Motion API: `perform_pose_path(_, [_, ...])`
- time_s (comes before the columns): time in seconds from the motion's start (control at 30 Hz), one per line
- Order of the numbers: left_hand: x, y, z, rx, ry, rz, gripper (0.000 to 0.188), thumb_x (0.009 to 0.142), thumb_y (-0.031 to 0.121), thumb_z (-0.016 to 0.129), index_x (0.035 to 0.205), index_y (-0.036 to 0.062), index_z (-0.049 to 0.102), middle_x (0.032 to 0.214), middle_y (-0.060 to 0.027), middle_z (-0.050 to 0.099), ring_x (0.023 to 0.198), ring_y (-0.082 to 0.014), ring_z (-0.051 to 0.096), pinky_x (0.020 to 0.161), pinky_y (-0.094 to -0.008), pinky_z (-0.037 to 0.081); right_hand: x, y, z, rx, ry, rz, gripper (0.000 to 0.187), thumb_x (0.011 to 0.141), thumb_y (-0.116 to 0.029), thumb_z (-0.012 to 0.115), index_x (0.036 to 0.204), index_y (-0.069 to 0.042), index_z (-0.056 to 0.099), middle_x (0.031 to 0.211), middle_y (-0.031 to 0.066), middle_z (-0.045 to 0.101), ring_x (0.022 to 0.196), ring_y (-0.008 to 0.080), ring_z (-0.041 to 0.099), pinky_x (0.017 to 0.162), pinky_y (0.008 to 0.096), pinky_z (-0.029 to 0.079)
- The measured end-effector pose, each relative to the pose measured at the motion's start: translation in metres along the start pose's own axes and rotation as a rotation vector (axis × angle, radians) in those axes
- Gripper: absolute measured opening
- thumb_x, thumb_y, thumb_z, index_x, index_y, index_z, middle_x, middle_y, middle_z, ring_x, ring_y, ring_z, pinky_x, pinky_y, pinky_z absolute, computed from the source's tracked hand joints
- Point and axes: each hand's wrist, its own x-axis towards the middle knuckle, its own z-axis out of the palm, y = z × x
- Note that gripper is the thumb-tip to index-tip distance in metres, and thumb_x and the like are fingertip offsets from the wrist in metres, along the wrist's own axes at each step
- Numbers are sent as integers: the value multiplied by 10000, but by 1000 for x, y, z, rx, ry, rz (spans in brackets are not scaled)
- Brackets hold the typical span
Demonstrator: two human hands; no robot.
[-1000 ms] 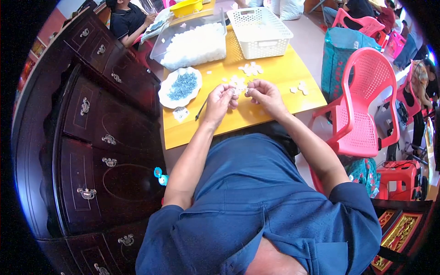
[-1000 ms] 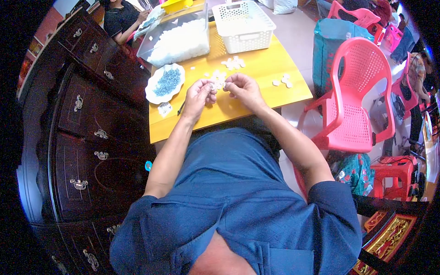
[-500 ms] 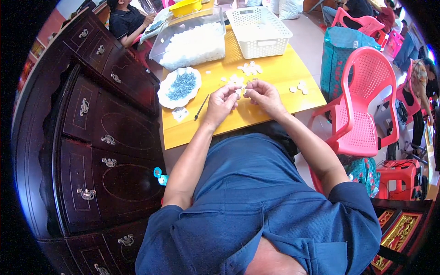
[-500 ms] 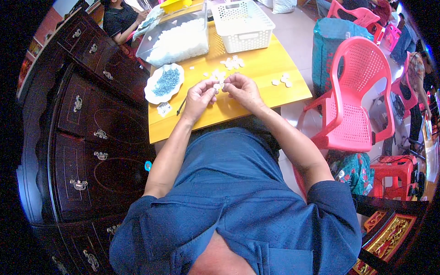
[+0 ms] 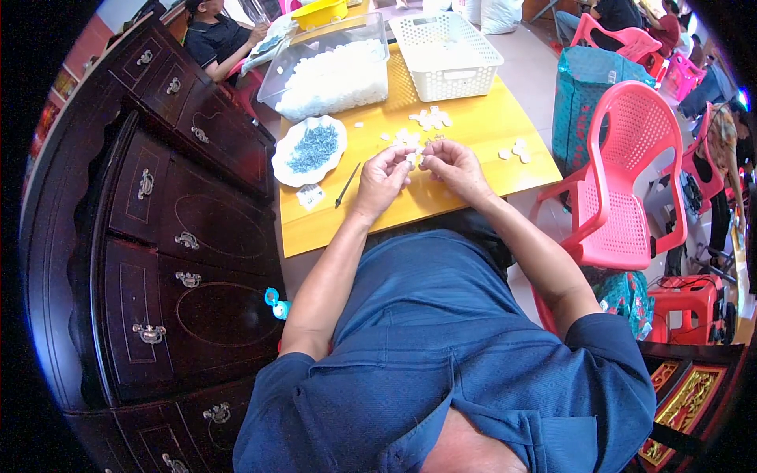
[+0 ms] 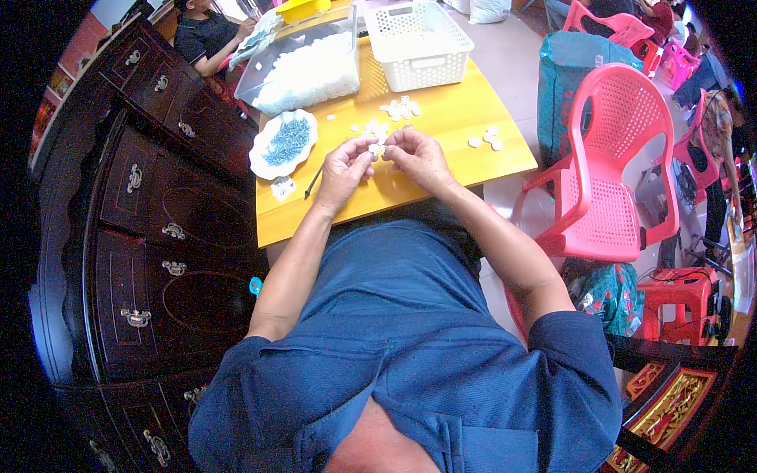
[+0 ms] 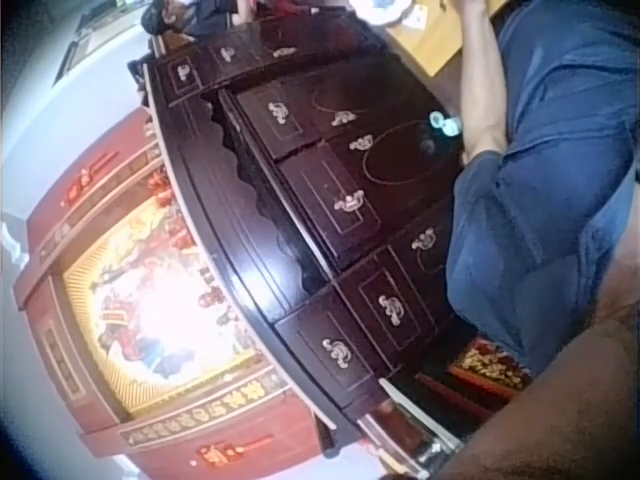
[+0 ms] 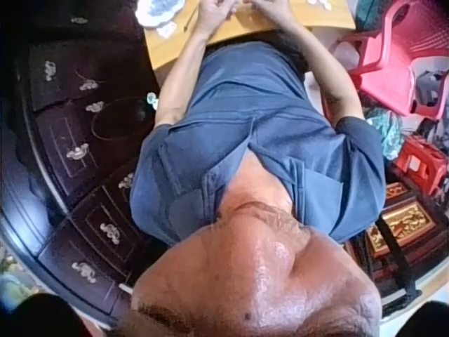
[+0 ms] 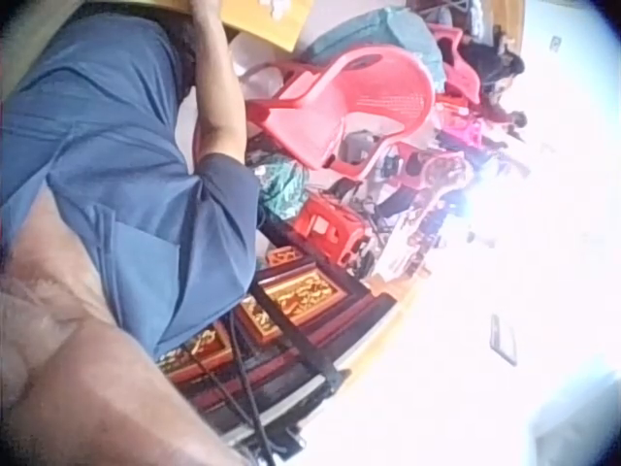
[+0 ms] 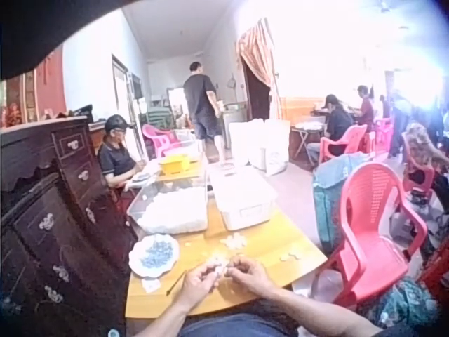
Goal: Assembling small white plastic components by hand at a workshop table.
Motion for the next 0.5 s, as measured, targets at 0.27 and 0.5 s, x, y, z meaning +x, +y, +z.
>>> perform_pose_path(0.27, [-1,3,0,-3,1,1,272,977,81,614,1242,38,657,926,7,690,680,-35,582,611,-194,505,0,-2,2,-10,18,5,151,916,-107,678,1036,-18,661,895,37,714,739,78,644,651,235,528])
perform_pose_path(0.5, [-1,2,1,-12,-1,-4,272,976,77,608,1240,35,657,916,5,689,673,-35,581,605,-194,502,0,-1,0,-44,24,6,141,905,-108,688,1015,-22,671,873,25,710,720,69,636,647,232,531])
